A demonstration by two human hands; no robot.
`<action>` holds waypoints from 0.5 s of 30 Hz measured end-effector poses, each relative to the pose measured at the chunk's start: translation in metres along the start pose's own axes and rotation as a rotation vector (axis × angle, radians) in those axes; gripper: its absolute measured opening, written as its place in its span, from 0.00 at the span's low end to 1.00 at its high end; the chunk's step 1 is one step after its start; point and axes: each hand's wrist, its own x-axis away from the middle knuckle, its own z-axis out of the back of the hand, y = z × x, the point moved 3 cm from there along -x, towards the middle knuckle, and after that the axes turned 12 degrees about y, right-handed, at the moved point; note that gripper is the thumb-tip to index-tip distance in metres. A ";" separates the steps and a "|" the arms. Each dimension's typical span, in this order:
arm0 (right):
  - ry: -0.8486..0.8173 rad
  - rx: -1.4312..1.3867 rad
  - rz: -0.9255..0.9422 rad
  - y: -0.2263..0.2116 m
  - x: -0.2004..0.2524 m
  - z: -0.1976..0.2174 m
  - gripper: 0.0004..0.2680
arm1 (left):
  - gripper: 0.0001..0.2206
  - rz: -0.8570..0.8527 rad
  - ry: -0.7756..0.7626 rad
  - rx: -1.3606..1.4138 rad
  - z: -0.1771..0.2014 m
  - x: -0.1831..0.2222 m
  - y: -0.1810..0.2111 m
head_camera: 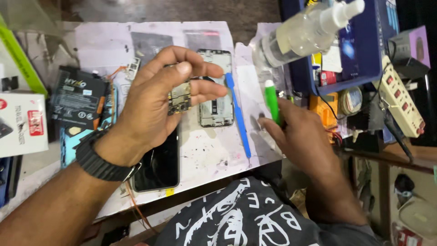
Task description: The person disassembles a smartphone, removes the motherboard, and cleans it using a spray bottle and a small brush. The person uses a utility knife to pry components and a brush to scrub the circuit board.
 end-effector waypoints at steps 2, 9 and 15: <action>-0.017 -0.035 -0.062 0.002 -0.003 -0.008 0.19 | 0.11 -0.002 -0.001 -0.008 0.000 0.000 0.001; 0.029 -0.074 0.040 -0.008 0.010 -0.035 0.20 | 0.26 0.011 -0.057 0.101 0.001 0.002 0.002; 0.139 -0.249 0.130 -0.027 0.004 -0.030 0.22 | 0.33 0.020 -0.106 0.199 0.008 0.003 0.005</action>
